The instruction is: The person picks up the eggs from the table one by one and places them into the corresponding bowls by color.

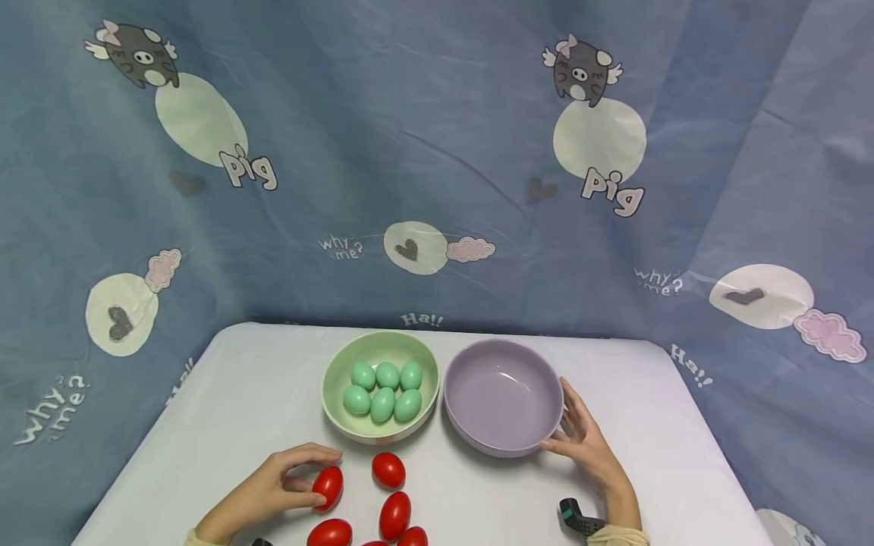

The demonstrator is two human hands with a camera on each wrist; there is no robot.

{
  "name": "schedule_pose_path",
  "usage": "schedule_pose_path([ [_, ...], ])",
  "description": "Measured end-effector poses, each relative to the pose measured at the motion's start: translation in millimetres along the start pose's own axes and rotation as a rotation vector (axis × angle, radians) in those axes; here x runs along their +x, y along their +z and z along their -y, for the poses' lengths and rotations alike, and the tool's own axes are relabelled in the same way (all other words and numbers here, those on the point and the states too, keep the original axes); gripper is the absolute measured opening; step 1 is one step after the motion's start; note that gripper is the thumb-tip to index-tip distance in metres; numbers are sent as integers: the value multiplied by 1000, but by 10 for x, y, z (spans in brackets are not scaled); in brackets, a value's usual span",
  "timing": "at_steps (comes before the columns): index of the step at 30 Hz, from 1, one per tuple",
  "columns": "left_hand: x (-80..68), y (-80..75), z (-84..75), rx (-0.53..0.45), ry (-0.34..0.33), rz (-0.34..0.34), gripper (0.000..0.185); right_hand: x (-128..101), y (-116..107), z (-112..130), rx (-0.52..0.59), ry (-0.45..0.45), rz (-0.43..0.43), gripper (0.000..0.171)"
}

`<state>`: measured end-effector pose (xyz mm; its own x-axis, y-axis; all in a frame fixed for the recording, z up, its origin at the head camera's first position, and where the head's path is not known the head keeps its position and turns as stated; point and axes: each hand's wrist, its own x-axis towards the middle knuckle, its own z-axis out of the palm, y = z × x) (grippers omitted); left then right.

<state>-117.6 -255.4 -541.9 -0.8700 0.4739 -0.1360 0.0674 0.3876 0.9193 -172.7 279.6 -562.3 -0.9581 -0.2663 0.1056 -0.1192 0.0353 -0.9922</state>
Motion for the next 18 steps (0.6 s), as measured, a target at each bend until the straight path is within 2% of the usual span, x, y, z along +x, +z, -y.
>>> schedule_pose_path([
  [5,-13,0,-25,-9,-4,18,52,-14,-1,-75,59,43,-34,105],
  [11,-4,25,-19,-39,23,49,52,-21,-18,-88,73,17,-27,101],
  [18,17,57,10,-59,16,53,53,-13,-49,-96,81,2,-5,100],
])
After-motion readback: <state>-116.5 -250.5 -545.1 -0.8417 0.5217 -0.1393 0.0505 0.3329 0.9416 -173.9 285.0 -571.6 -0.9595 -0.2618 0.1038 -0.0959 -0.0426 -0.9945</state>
